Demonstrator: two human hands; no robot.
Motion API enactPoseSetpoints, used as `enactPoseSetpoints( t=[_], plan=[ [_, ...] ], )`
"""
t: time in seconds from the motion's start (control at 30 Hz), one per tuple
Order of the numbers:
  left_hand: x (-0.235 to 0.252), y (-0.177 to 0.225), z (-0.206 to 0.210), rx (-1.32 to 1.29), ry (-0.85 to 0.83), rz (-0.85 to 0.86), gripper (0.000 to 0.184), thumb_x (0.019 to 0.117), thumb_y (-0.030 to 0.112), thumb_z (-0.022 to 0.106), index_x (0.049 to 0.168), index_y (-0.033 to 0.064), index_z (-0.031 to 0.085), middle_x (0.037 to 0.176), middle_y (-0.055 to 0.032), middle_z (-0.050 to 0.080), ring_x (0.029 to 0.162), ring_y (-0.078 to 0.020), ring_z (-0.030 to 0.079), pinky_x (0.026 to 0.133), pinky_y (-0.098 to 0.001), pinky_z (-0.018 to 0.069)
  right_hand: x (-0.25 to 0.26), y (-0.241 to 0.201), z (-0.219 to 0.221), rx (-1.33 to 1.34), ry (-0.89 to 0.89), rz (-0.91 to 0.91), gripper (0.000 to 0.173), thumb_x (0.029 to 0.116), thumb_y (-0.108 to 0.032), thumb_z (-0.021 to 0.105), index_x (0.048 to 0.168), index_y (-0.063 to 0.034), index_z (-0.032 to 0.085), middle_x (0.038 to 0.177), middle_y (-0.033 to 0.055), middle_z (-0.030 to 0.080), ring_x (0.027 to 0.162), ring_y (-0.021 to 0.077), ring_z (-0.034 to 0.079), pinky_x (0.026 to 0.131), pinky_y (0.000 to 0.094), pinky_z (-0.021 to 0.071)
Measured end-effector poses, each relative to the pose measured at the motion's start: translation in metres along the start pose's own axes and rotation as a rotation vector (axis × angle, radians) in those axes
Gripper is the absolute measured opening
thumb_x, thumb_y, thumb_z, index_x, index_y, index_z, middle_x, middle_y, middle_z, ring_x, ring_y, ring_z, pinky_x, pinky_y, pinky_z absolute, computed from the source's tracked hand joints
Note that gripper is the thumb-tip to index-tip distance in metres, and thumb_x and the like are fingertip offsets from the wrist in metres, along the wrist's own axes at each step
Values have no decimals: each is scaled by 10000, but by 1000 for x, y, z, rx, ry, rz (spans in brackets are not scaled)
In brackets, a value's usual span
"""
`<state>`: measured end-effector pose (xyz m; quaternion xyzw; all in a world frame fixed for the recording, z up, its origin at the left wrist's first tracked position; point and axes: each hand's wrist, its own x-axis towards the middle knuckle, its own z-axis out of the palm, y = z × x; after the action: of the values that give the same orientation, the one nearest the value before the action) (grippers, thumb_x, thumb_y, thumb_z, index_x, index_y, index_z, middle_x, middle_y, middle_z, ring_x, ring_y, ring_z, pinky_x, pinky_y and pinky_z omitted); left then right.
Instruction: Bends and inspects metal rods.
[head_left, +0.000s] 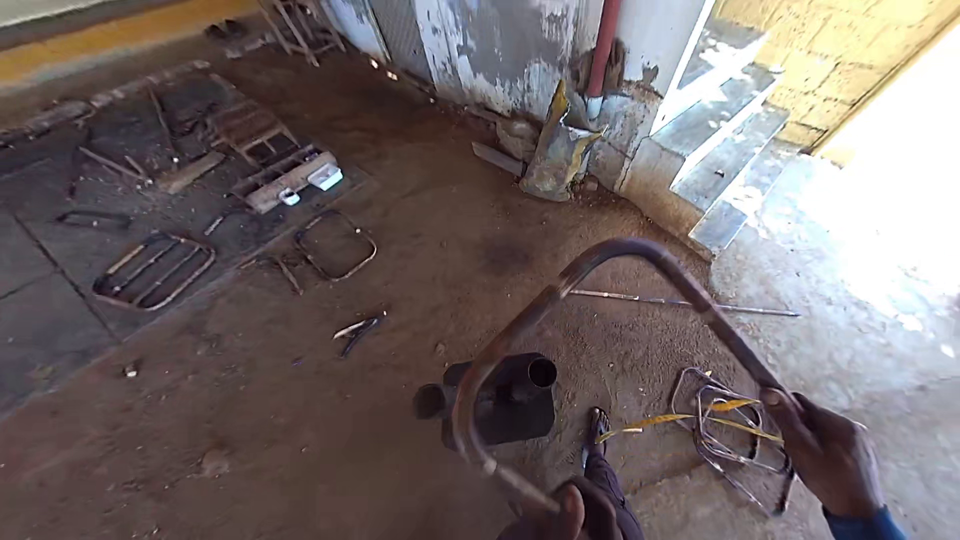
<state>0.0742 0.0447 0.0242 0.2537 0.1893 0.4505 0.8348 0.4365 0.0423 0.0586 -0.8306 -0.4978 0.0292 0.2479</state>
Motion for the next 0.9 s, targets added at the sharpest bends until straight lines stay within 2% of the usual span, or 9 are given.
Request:
enactPoseSetpoints(
  t=[0.07, 0.17, 0.33, 0.43, 0.5, 0.63, 0.73, 0.83, 0.9],
  plan=[
    [24, 16, 23, 23, -26, 102, 590, 1026, 593, 489, 1157, 45, 663, 827, -164, 706, 752, -314, 721, 777, -534, 618, -12, 3, -25, 98, 76, 102, 760, 910, -833, 410, 678, -132, 589, 521, 11, 449, 459, 191, 462, 450, 486, 387],
    [38, 22, 46, 25, -11, 72, 668, 1004, 645, 483, 1217, 29, 631, 831, -146, 694, 673, -261, 697, 645, -455, 630, -62, 13, -55, 263, 17, 350, 755, 921, -808, 441, 765, -101, 653, 596, 31, 556, 483, 181, 536, 448, 447, 477],
    [58, -7, 46, 236, 29, -168, 788, 924, 806, 395, 969, 61, 648, 606, -24, 577, 454, -133, 567, 434, -317, 543, -169, 25, -43, 407, 203, 608, 731, 898, -814, 483, 741, -120, 647, 572, 23, 537, 435, 175, 499, 405, 410, 456],
    [64, -40, 33, 386, 124, -314, 794, 993, 759, 242, 899, 53, 593, 569, -21, 528, 418, -128, 520, 396, -298, 502, -221, 28, -24, 357, 271, 748, 732, 878, -833, 489, 731, -136, 657, 548, 17, 509, 438, 181, 483, 424, 431, 441],
    [65, -55, 29, 437, 174, -404, 757, 1019, 726, 210, 833, 75, 550, 520, -4, 455, 370, -119, 446, 346, -278, 430, -242, 30, -12, 296, 299, 804, 742, 871, -850, 475, 699, -146, 636, 532, 1, 483, 447, 173, 475, 440, 436, 428],
    [62, -72, 24, 428, 204, -567, 738, 997, 759, 213, 752, 118, 483, 484, 16, 365, 332, -120, 364, 314, -281, 369, -256, 44, 14, 93, 365, 852, 750, 904, -815, 442, 639, -126, 572, 497, -5, 434, 452, 181, 473, 457, 458, 402],
    [66, -87, 18, 407, 252, -573, 750, 971, 797, 206, 736, 133, 462, 473, 15, 354, 322, -122, 352, 307, -286, 360, -240, 79, 35, 25, 407, 795, 742, 911, -796, 453, 647, -114, 580, 500, 6, 451, 463, 197, 495, 470, 472, 409],
    [68, -91, 24, 382, 287, -451, 735, 995, 764, 217, 740, 121, 468, 482, 12, 378, 330, -117, 379, 311, -273, 373, -209, 101, 43, 160, 340, 710, 686, 916, -740, 510, 641, -117, 588, 500, -8, 445, 459, 178, 475, 471, 456, 409],
    [65, -95, 30, 400, 328, -305, 725, 1014, 732, 223, 746, 114, 494, 495, 14, 402, 344, -108, 394, 322, -264, 384, -189, 111, 42, 447, 218, 657, 615, 873, -698, 636, 644, -130, 591, 507, -27, 444, 440, 136, 436, 452, 390, 387]
  ],
)
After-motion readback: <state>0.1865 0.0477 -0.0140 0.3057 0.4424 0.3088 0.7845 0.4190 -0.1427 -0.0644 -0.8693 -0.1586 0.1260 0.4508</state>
